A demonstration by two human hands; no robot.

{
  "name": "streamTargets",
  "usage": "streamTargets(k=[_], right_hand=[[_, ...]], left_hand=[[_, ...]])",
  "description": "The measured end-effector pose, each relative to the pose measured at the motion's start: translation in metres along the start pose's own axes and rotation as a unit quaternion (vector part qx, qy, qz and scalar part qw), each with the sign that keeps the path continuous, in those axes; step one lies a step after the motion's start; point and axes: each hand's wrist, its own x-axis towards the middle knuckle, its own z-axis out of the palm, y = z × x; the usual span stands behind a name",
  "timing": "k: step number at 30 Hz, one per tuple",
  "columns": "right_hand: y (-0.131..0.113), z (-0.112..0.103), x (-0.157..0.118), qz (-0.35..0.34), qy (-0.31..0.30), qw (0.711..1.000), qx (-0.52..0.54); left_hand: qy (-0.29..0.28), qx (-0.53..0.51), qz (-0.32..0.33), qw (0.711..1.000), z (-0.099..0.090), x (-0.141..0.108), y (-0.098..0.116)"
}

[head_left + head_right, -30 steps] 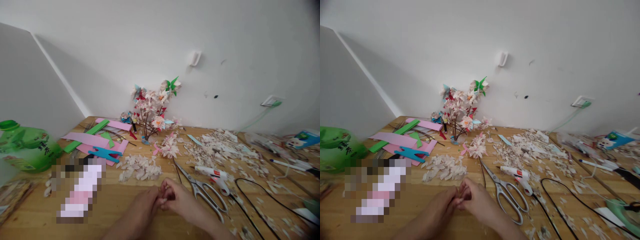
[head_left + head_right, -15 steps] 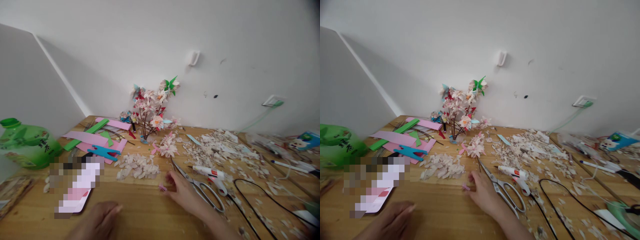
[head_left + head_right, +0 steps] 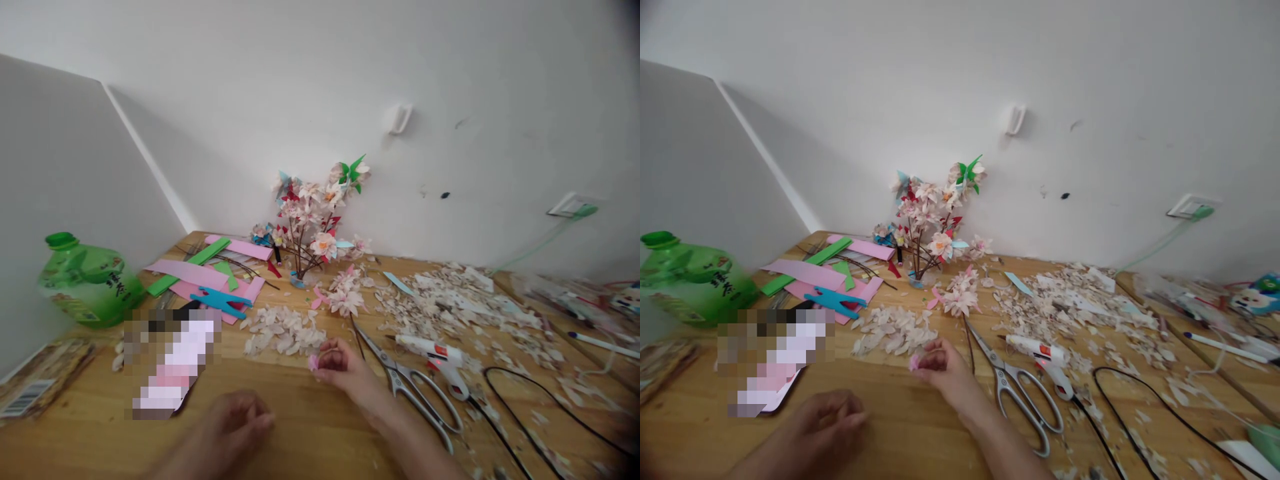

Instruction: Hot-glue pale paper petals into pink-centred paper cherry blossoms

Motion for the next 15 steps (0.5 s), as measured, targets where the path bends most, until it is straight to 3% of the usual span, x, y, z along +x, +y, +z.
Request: streamTargets(k=[3,7,15], right_hand=[[-0.006,0.012,-0.005,0.029,-0.006,0.995,0.097],[-0.002,0.018,-0.008,0.043,0.005,0.984,0.174],[0.015,0.026,0.0,0.062,0.022,0.977,0.204]], left_hand=[[0.015,-0.069,0.055,0.996,0.026,0.03,0.004],[-0.033,-0.19,0.049,0.98,0.049,0.053,0.005],[-0.006,-0.177,0.053,0.983,0.051,0.053,0.012]])
